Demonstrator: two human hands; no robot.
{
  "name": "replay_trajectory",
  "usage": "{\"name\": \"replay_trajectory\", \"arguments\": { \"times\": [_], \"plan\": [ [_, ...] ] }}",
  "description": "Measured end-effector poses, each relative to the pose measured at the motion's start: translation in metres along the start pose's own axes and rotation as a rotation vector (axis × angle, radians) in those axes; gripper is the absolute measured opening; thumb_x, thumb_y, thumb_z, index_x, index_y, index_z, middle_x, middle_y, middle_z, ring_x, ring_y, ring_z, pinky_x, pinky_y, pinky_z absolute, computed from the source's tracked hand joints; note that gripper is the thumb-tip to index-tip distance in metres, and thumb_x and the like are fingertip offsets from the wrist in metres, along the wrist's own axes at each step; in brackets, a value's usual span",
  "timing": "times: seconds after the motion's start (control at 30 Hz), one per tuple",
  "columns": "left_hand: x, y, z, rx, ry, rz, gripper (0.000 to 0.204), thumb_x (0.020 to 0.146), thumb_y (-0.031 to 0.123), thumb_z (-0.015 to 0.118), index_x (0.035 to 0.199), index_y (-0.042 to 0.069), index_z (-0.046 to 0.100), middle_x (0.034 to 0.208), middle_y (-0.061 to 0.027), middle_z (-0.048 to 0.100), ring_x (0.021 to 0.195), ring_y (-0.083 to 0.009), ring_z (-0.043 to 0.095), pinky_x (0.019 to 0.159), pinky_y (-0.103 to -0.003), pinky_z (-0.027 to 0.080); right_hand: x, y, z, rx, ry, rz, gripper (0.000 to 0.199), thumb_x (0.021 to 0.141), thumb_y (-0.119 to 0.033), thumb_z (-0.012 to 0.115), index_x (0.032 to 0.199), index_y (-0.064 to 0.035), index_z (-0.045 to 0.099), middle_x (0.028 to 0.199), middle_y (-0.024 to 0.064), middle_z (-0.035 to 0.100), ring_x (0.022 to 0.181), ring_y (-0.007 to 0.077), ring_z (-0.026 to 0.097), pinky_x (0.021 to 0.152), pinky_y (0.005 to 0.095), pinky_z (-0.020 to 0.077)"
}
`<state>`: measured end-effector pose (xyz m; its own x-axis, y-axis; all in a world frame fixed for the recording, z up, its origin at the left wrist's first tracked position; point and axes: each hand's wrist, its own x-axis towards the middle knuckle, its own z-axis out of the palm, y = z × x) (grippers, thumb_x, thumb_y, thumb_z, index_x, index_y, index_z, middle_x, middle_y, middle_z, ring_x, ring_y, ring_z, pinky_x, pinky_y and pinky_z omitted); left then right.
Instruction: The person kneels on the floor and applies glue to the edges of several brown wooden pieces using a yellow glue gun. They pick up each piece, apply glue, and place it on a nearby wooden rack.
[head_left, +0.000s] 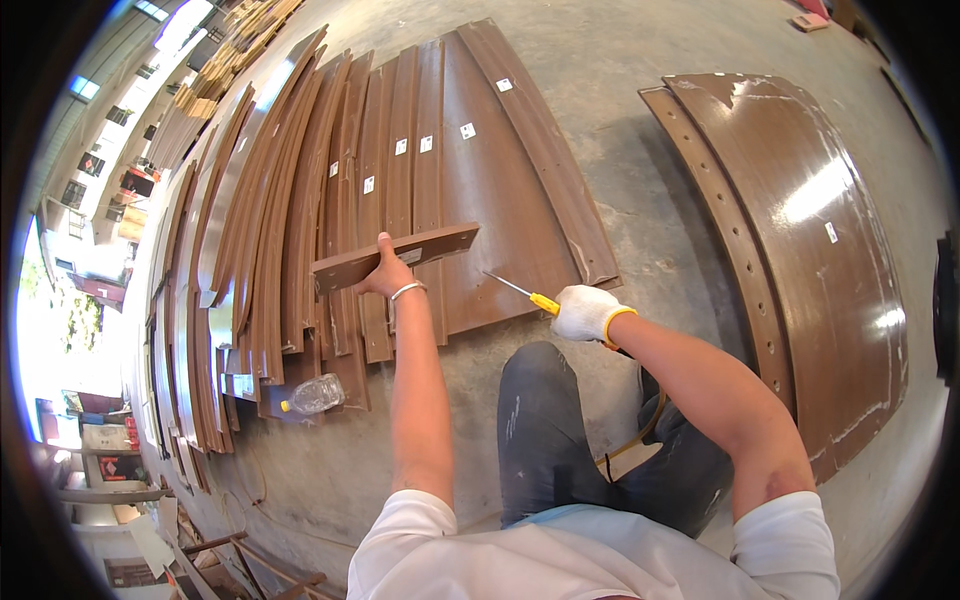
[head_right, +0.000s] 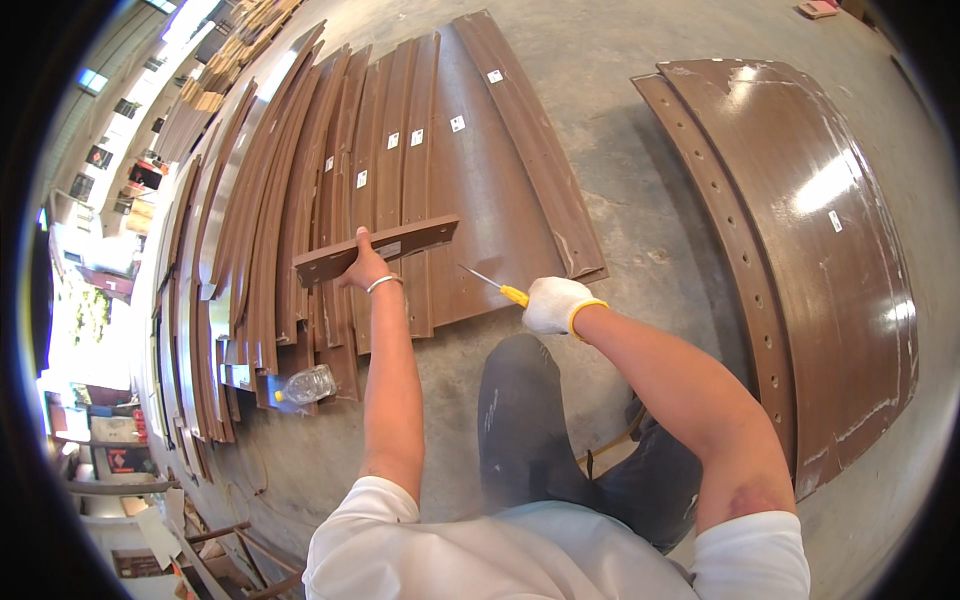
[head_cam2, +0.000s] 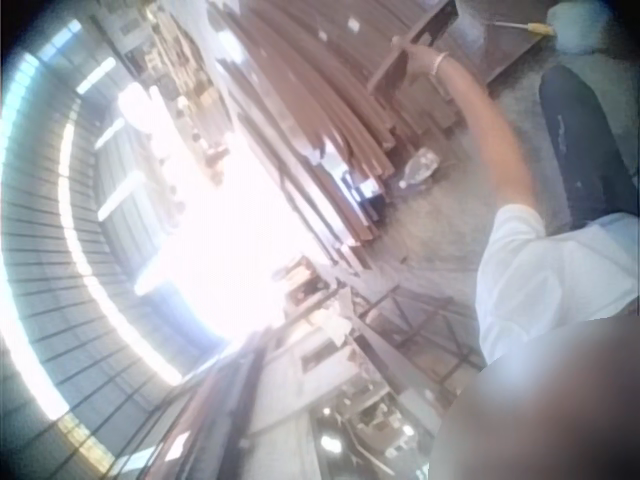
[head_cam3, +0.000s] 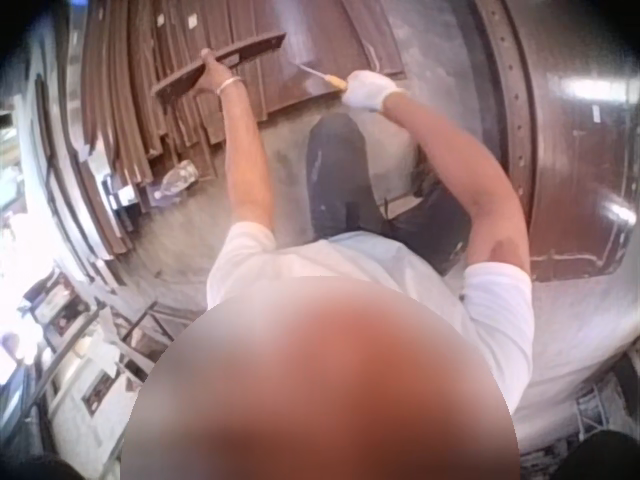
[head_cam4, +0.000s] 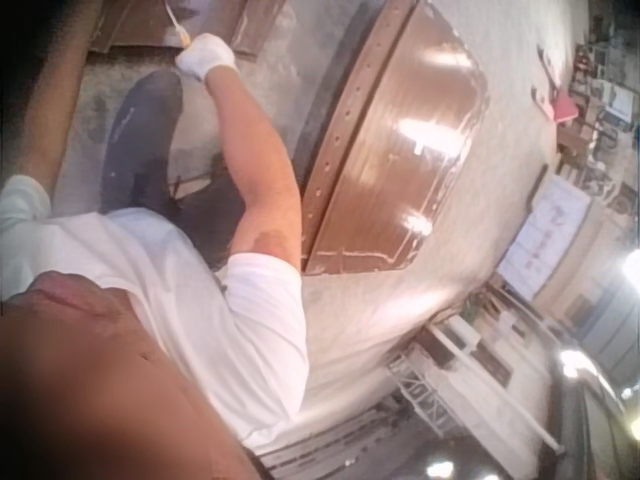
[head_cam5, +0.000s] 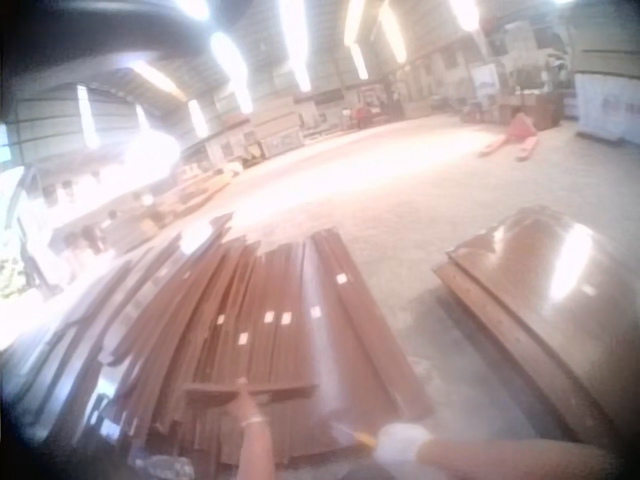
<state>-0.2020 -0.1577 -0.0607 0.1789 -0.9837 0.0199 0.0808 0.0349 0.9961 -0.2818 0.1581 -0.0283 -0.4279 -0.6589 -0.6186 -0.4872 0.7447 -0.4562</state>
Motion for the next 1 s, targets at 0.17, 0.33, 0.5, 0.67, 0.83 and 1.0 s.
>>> {"name": "replay_trajectory", "arguments": {
  "times": [0.17, 0.33, 0.5, 0.67, 0.83, 1.0],
  "plan": [
    [-0.034, -0.039, -0.007, 0.212, -0.312, 0.293, 0.109, 0.078, 0.023, 0.092, 0.148, -0.008, 0.015, 0.148, -0.0278, 0.037, 0.135, -0.0378, 0.049, 0.119, -0.047, 0.045, 0.009, 0.015, -0.011, 0.045, 0.047, 0.099, 0.033, 0.087, -0.021, 0.062, 0.107, -0.001, 0.077, 0.101, 0.0219, 0.077, 0.091, 0.0371, 0.076, 0.082, 0.0455, 0.0591],
    [-0.051, -0.09, -0.015, 0.383, -0.767, 0.471, 0.099, 0.075, 0.012, 0.091, 0.148, 0.002, 0.024, 0.147, -0.0158, 0.038, 0.138, -0.0316, 0.046, 0.119, -0.047, 0.043, 0.02, 0.031, -0.018, 0.059, 0.082, 0.146, 0.034, 0.089, -0.018, 0.058, 0.112, -0.0022, 0.077, 0.101, 0.021, 0.077, 0.09, 0.0361, 0.077, 0.081, 0.0449, 0.0604],
    [-0.038, -0.131, -0.013, 0.441, -0.756, 0.509, 0.101, 0.075, 0.01, 0.09, 0.152, 0.003, 0.025, 0.144, -0.0147, 0.043, 0.136, -0.0301, 0.048, 0.111, -0.045, 0.048, 0.019, 0.031, -0.011, 0.087, 0.037, 0.157, 0.033, 0.087, -0.018, 0.059, 0.109, -0.0004, 0.076, 0.097, 0.0216, 0.076, 0.085, 0.0375, 0.077, 0.074, 0.0466, 0.0602],
    [-0.019, -0.129, -0.007, 0.437, -0.873, 0.154, 0.095, 0.077, 0.012, 0.087, 0.154, 0.0, 0.034, 0.144, -0.0185, 0.053, 0.129, -0.0299, 0.057, 0.108, -0.042, 0.05, 0.012, 0.026, -0.013, 0.071, 0.038, 0.103, 0.033, 0.085, -0.018, 0.059, 0.109, -0.0026, 0.076, 0.092, 0.0208, 0.076, 0.08, 0.0368, 0.076, 0.072, 0.0468, 0.0597],
    [-0.004, -0.076, -0.007, 1.061, -1.274, 0.181, 0.082, 0.081, 0.031, 0.08, 0.151, 0.001, 0.049, 0.127, -0.0237, 0.068, 0.12, -0.0359, 0.066, 0.106, -0.042, 0.05, 0.011, 0.025, -0.013, 0.054, -0.013, 0.106, 0.032, 0.085, -0.019, 0.06, 0.105, -0.0019, 0.077, 0.09, 0.0191, 0.077, 0.079, 0.0346, 0.075, 0.073, 0.0449, 0.0586],
    [-0.023, -0.042, -0.028, 2.131, -1.186, 0.956, 0.089, 0.084, 0.051, 0.077, 0.161, 0.024, 0.044, 0.147, -0.0183, 0.057, 0.139, -0.0365, 0.05, 0.114, -0.054, 0.035, 0.012, 0.029, -0.01, 0.063, 0.04, 0.102, 0.031, 0.086, -0.019, 0.059, 0.104, 0.0, 0.077, 0.09, 0.0194, 0.077, 0.079, 0.0335, 0.076, 0.073, 0.044, 0.0584]
  ]
}}
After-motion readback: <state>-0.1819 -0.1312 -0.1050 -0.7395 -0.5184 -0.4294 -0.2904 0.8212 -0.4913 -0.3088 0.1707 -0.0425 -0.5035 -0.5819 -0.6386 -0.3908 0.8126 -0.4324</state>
